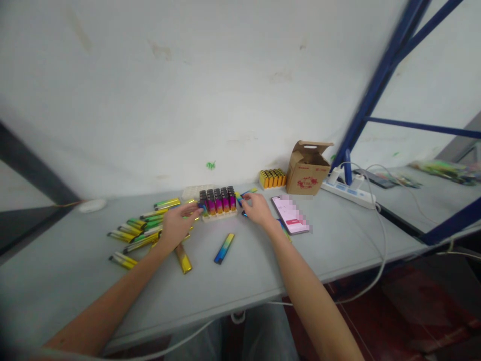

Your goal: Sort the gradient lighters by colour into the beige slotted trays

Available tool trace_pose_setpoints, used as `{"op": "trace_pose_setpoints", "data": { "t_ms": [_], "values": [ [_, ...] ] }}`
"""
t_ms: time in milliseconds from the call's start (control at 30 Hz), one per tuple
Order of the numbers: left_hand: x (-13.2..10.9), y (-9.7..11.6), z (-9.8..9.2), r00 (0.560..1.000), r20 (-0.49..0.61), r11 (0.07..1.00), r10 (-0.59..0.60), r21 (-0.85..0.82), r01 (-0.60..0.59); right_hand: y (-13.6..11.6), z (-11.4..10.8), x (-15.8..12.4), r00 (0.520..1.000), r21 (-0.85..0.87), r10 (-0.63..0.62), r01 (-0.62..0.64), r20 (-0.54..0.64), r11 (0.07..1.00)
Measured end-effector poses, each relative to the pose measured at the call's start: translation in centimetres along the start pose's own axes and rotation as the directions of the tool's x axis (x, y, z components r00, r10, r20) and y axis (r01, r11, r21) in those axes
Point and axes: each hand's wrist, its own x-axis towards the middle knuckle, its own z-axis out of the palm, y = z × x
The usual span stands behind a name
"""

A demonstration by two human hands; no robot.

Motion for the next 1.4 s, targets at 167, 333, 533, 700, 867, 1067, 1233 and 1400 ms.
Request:
{"op": "trace_pose_setpoints", "data": {
  "t_ms": [167,333,533,700,867,1067,1233,1400],
  "values": [
    [-0.1,-0.1,-0.1,0.997,0.070,0.993,0.030,0.109,-0.038,0.4,-0.3,0.0,0.999,-0.081,0.033,-0.030,0.042,0.996],
    [-0.6,-0.3,-0.2,0.992,0.110,0.989,0.062,0.128,-0.076,0.5,-0.1,-0.2,0.989,-0.138,-0.038,0.059,0.146,0.989],
    [-0.9,-0.7,-0.2,0.980,0.117,0.962,0.159,0.205,-0.180,0.1,-0.3,-0.3,0.957,-0.158,-0.065,0.114,0.283,0.981],
    [-1.1,-0.9,-0.2,0.933,0.157,0.852,0.324,0.379,-0.360,-0.4,-1.0,-0.3,0.971,-0.227,0.007,0.049,0.240,0.973],
    [-1.6,-0.5,-0.3,0.911,0.172,0.792,0.375,0.451,-0.411,-0.5,-1.2,-0.3,0.986,-0.248,0.037,0.005,0.165,0.969],
    [-1.5,0.0,-0.8,0.887,0.267,0.693,0.377,0.554,-0.461,-0.3,-1.1,-0.3,0.984,-0.282,0.065,-0.016,0.168,0.959],
    [-1.4,0.1,-0.9,0.865,0.321,0.634,0.385,0.589,-0.501,-0.6,-1.1,-0.5,0.972,-0.344,0.150,-0.081,0.179,0.935],
    [-1.6,0.3,-0.7,0.848,0.345,0.600,0.401,0.601,-0.528,-0.4,-1.0,-0.4,0.961,-0.410,0.254,-0.189,0.110,0.892]
  ]
}}
